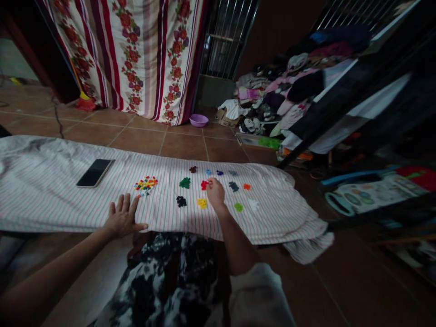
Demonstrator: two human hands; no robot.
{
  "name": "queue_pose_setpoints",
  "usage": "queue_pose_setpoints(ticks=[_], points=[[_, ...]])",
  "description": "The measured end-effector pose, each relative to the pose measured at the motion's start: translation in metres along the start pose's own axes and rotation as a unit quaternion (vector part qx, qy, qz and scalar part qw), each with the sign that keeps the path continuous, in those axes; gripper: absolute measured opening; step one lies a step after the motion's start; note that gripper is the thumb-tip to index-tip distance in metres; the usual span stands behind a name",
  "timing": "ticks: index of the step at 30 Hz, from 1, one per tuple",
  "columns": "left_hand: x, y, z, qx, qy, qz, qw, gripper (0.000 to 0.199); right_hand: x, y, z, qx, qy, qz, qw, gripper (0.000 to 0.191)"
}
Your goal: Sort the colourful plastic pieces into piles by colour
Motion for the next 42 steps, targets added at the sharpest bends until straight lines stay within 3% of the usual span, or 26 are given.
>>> queue_pose_setpoints(ticks=[7,18,22,26,30,34,42], points=[[0.001,-0.002,0.001,0.001,-0.001,-0.009,1.000,0.116,0.021,-0.014,0.004,-0.051,0.082,0.068,0.993,0.024],[0.002,-0.002,0.002,0.000,0.010,-0.013,1.000,0.115,0.020,-0.006,0.007,-0.064,0.050,0.063,0.995,0.026],[0.002,-0.003,0.001,0.001,0.012,0.001,1.000,0.113,0.013,-0.005,0.019,-0.067,0.039,0.045,0.996,0.027],[-0.002,0.000,0.000,0.001,0.012,0.008,1.000,0.114,0.018,0.002,0.052,-0.103,0.005,0.043,0.994,0.028],[-0.005,0.002,-0.001,0.008,0.017,0.011,1.000,0.113,0.044,0.019,0.098,-0.141,-0.033,0.073,0.987,0.028],[-0.001,0.000,0.000,0.007,0.021,0.000,1.000,0.113,0.087,0.044,0.139,-0.177,-0.056,0.154,0.970,0.028],[0.000,-0.001,-0.001,0.017,0.037,0.004,0.999,0.116,0.163,0.082,0.200,-0.216,-0.032,0.277,0.936,0.027]])
Point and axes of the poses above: each hand's wrist, its own y-axis away from the middle knuckle, its own x-axis out of the palm, z = x × y, the point moved 10 cm from there along -y, towards the middle knuckle, and after that the axes turned 10 degrees about -y, right-handed, at the moved point
